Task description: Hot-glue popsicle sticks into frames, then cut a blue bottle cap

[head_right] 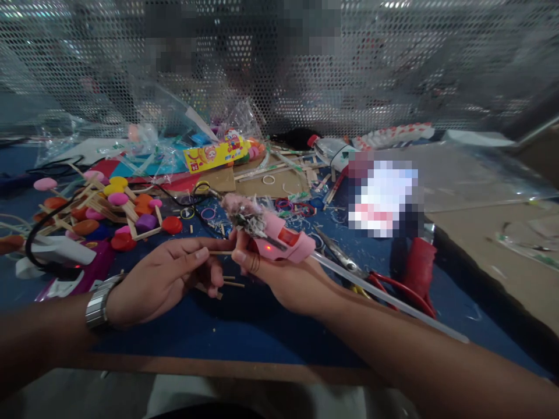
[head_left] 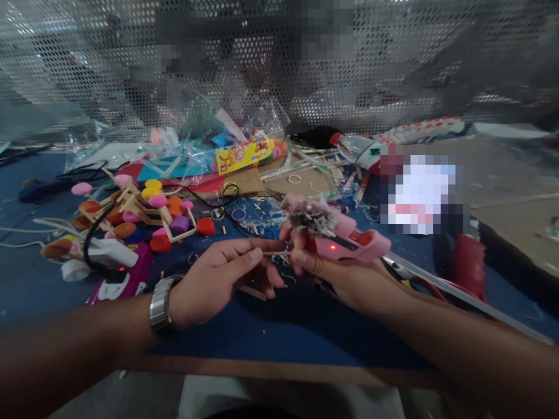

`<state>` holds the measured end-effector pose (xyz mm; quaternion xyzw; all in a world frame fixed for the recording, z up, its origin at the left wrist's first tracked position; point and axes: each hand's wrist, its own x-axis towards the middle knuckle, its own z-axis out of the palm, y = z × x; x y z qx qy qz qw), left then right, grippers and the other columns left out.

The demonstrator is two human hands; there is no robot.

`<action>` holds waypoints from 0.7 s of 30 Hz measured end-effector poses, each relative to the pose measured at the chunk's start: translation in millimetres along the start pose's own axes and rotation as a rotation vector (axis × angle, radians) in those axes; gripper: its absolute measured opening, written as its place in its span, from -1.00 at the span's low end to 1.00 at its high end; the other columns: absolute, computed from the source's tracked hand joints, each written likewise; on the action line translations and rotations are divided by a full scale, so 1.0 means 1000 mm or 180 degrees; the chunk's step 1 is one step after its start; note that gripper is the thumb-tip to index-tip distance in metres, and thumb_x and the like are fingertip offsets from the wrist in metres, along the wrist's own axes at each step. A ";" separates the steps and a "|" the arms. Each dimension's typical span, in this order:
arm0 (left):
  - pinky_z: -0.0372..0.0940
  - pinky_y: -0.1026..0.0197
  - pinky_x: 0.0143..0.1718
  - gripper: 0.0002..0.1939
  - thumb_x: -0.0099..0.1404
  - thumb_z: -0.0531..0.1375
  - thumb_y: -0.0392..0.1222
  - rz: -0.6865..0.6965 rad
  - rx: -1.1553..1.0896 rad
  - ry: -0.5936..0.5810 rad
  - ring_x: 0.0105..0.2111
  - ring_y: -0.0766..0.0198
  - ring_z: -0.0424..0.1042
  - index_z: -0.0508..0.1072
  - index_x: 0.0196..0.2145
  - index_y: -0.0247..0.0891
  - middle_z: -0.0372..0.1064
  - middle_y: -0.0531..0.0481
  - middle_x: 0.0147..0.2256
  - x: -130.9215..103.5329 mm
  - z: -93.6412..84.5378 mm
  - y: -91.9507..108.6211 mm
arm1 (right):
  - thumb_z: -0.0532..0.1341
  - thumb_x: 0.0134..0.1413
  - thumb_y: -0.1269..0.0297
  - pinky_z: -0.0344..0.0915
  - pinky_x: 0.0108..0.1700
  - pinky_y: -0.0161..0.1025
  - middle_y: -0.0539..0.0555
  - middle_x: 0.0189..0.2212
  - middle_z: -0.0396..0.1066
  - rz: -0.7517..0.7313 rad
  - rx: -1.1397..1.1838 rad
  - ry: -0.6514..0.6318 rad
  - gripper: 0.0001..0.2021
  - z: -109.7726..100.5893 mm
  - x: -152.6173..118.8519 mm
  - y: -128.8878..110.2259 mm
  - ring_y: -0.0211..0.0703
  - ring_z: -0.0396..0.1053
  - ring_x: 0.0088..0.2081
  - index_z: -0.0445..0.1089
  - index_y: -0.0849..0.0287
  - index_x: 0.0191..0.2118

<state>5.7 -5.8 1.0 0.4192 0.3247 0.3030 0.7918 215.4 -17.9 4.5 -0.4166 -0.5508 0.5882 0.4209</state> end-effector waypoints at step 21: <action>0.48 0.21 -0.30 -0.71 0.38 0.33 -0.07 0.0214 0.0162 0.0061 -0.41 0.25 0.54 0.53 -0.05 -0.31 0.58 -0.05 -0.41 0.001 -0.003 -0.001 | 0.52 -0.08 -0.02 0.17 -0.54 -0.33 -0.06 -0.30 0.30 0.0080 0.0536 0.0059 -0.53 0.000 0.000 0.003 -0.37 0.17 -0.51 0.24 0.09 -0.42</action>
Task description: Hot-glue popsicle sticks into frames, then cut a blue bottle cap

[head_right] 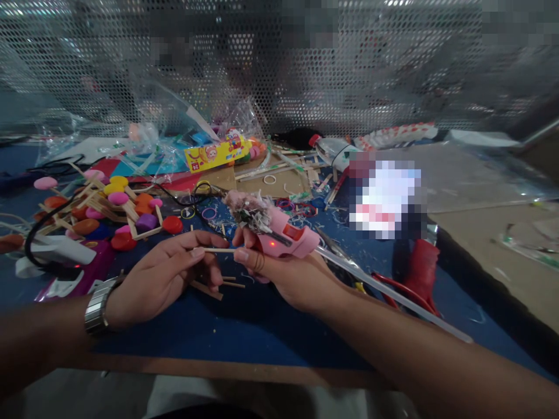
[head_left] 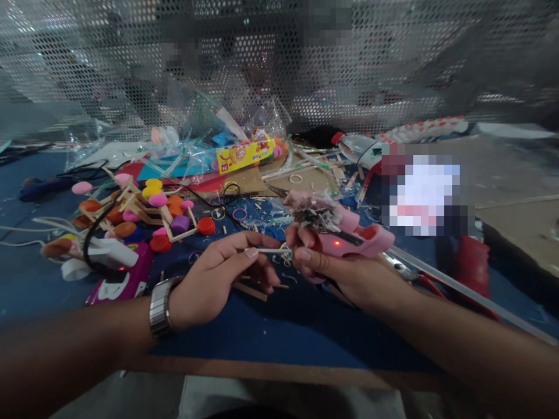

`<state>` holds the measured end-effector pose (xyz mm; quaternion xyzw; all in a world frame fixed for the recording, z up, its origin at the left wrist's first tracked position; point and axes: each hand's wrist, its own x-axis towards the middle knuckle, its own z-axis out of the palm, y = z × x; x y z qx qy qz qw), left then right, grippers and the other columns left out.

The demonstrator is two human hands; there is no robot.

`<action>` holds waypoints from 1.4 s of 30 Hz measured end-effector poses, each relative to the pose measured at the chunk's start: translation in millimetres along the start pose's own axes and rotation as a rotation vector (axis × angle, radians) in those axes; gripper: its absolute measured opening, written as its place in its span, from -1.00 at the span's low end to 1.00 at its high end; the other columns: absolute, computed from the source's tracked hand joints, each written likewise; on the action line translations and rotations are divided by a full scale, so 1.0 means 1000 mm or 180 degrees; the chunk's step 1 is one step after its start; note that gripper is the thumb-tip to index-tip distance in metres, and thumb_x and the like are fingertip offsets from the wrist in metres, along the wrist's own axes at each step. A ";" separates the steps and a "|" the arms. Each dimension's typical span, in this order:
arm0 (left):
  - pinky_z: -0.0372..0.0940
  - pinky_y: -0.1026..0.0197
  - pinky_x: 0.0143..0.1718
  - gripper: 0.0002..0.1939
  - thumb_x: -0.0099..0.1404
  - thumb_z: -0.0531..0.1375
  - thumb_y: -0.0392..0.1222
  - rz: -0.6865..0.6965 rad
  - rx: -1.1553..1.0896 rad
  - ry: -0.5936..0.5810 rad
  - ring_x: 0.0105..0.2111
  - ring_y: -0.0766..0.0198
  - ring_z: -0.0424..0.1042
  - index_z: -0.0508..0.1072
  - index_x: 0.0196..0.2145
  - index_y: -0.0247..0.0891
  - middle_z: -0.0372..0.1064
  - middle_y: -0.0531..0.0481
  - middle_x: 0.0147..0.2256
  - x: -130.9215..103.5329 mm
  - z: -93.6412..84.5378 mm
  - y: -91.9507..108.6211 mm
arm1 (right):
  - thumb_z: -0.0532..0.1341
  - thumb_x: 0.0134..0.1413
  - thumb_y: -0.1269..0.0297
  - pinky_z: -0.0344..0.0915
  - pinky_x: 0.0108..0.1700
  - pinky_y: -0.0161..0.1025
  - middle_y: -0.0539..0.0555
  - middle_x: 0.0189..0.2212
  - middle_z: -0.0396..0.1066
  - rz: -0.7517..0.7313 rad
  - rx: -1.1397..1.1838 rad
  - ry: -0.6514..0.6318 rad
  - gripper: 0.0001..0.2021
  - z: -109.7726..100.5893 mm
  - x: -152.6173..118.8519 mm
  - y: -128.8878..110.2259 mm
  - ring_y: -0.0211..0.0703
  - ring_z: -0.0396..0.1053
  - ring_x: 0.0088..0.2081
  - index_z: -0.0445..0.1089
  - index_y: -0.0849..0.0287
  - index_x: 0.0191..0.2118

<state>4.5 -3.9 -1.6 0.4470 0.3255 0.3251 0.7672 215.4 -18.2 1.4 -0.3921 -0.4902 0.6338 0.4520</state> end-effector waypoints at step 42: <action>0.50 0.34 -0.22 -0.68 0.44 0.30 -0.02 0.0257 0.0098 -0.0502 -0.35 0.35 0.60 0.53 0.01 -0.30 0.64 -0.03 -0.37 -0.007 0.002 0.002 | 0.51 -0.09 -0.11 0.26 -0.50 -0.31 -0.08 -0.35 0.31 0.0156 -0.0334 -0.0008 -0.50 0.002 0.000 -0.006 -0.39 0.23 -0.55 0.24 0.08 -0.41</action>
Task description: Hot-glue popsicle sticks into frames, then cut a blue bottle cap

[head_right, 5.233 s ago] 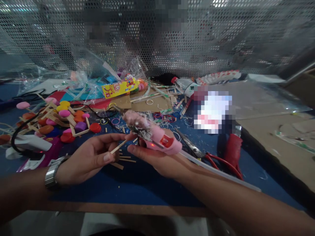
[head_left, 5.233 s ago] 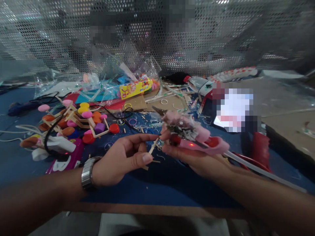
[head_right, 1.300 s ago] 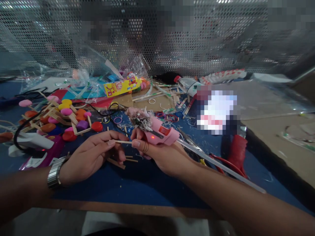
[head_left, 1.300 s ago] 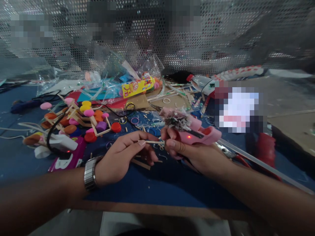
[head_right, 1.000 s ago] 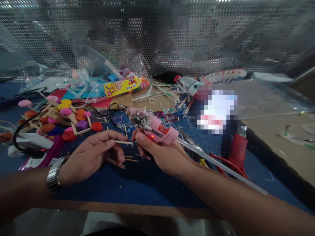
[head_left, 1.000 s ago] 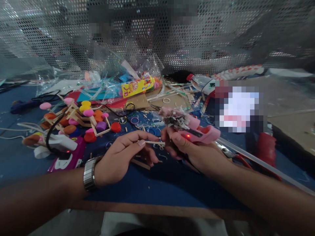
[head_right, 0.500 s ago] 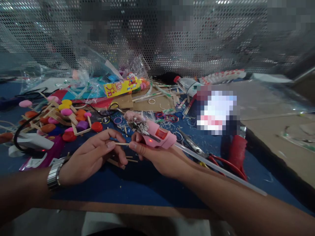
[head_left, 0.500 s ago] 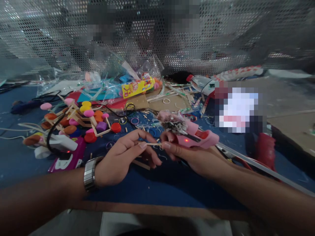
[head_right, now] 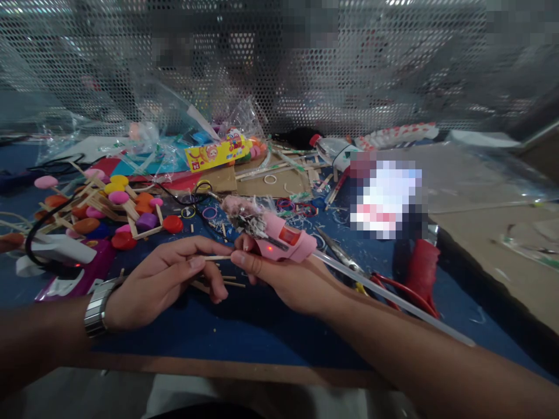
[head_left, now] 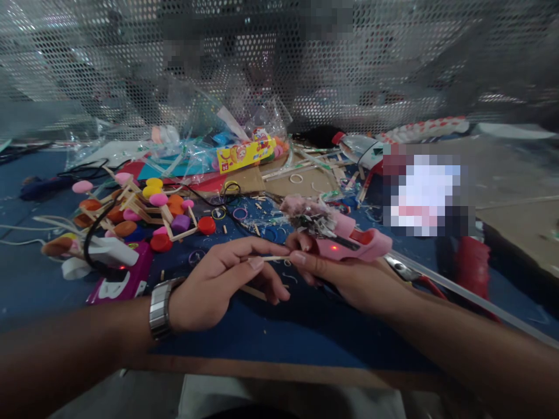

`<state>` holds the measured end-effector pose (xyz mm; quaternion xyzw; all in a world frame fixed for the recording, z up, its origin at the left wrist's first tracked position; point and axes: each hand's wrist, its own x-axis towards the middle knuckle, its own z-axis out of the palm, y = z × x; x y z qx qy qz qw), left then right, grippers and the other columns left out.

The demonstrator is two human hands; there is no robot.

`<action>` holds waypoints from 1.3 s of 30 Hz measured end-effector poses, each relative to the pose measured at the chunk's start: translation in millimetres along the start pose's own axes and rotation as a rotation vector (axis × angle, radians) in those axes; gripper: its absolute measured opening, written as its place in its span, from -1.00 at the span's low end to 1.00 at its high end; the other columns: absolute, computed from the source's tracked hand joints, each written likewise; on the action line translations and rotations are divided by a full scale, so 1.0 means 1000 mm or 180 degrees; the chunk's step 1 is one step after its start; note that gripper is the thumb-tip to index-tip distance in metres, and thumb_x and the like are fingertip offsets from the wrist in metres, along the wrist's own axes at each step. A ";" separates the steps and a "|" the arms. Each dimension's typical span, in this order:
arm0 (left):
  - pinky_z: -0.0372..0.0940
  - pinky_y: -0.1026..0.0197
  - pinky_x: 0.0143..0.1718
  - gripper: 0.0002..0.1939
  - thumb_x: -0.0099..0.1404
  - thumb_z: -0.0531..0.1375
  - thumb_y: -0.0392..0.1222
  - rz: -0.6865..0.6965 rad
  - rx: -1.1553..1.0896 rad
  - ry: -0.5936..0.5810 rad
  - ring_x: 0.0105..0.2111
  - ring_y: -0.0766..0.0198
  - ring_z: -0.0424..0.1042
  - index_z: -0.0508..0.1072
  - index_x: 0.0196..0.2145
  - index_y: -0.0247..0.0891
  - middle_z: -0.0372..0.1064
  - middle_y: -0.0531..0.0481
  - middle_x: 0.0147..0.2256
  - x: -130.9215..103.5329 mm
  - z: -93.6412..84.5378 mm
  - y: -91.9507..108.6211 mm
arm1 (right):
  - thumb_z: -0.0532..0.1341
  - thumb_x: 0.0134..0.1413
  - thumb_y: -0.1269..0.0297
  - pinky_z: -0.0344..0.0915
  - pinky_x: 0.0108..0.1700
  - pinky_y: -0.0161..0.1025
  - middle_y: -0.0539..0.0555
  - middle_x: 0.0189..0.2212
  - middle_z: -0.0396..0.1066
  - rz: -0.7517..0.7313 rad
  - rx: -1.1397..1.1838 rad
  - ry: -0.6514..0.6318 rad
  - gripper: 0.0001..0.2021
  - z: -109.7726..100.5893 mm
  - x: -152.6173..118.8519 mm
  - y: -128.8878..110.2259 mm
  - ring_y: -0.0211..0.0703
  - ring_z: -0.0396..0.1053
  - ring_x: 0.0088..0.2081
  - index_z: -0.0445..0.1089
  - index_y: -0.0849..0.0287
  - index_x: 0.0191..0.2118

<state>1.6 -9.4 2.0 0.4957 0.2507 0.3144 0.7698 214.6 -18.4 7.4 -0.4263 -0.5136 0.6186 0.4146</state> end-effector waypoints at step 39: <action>0.20 0.33 -0.42 -0.76 0.29 0.41 -0.02 0.0474 0.0703 0.1412 -0.46 0.38 0.27 0.59 -0.27 -0.26 0.35 0.08 -0.46 0.008 -0.006 0.000 | 0.56 -0.14 -0.01 0.18 -0.55 -0.35 -0.12 -0.46 0.30 0.0008 0.0143 0.0114 -0.54 -0.005 0.000 0.006 -0.37 0.23 -0.56 0.30 0.10 -0.40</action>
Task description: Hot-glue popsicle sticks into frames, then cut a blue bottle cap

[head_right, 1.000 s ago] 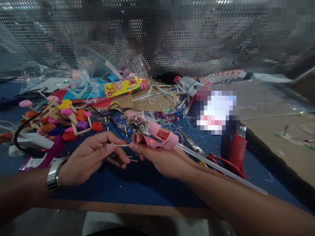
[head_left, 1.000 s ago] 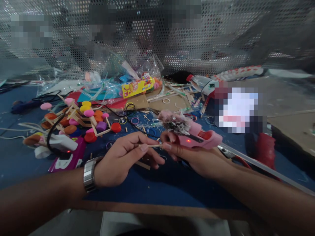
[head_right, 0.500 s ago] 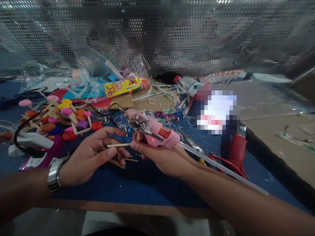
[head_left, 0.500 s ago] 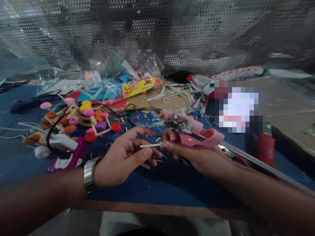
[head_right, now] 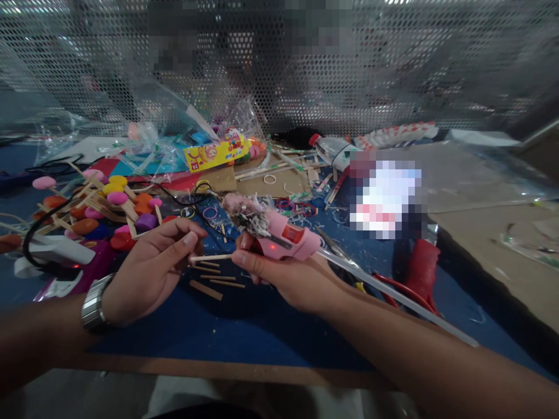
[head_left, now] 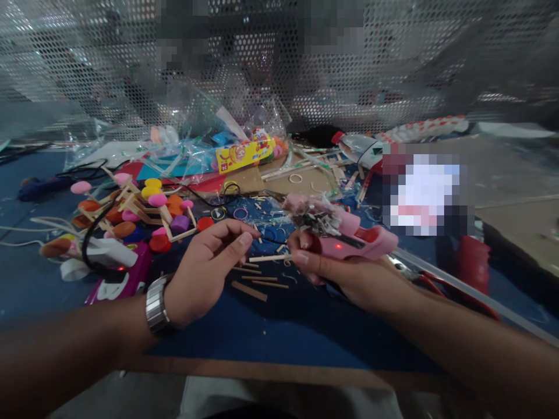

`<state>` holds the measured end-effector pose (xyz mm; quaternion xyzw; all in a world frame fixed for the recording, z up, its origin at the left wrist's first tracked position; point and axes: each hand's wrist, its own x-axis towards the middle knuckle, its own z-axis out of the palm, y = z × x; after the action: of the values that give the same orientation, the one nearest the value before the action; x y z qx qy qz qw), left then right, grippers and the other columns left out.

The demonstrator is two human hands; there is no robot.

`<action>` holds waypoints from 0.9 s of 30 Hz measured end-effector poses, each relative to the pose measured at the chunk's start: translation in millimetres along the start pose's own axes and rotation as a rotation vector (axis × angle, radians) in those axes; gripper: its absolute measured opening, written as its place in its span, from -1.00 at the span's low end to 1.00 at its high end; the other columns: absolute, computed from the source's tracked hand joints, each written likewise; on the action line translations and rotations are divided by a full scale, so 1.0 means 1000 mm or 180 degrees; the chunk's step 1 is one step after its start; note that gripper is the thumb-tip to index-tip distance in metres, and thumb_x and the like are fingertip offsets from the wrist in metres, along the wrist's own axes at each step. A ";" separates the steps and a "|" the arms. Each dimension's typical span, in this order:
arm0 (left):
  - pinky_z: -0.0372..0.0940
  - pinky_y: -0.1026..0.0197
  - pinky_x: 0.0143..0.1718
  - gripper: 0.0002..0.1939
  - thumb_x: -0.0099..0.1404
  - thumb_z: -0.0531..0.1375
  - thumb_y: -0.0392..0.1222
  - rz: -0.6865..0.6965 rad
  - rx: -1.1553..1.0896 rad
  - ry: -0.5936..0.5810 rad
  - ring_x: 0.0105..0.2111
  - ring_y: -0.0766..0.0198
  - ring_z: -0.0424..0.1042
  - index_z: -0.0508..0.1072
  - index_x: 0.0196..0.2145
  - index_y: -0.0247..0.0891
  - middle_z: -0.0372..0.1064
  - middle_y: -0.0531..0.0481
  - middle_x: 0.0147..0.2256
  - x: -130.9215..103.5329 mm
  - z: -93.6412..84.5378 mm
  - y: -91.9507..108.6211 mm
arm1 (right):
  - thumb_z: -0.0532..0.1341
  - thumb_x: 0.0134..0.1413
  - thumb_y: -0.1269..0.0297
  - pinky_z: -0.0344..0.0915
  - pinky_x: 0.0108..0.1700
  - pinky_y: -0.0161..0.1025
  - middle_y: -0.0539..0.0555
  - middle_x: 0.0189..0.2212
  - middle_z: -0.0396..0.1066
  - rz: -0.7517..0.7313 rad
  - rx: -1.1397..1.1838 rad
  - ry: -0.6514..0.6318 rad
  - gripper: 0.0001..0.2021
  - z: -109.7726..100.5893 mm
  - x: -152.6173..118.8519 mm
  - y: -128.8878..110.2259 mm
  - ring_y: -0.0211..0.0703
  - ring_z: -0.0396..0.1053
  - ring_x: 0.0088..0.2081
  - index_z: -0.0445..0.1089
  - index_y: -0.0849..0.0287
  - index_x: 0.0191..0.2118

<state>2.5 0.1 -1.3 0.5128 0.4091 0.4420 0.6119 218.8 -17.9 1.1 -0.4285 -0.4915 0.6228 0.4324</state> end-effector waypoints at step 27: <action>0.15 0.24 -0.38 -0.48 0.36 0.28 0.22 0.0085 0.0439 -0.0413 -0.48 0.35 0.21 0.43 -0.51 -0.27 0.29 0.08 -0.50 -0.001 -0.002 -0.001 | 0.53 -0.12 -0.06 0.20 -0.55 -0.34 -0.09 -0.48 0.35 -0.0004 -0.0169 -0.0009 -0.56 0.002 0.000 -0.003 -0.36 0.23 -0.59 0.34 0.10 -0.40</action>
<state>0.4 0.1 -2.3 0.5866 0.3912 0.3867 0.5944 217.6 -18.3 4.1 -0.4387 -0.5086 0.6099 0.4206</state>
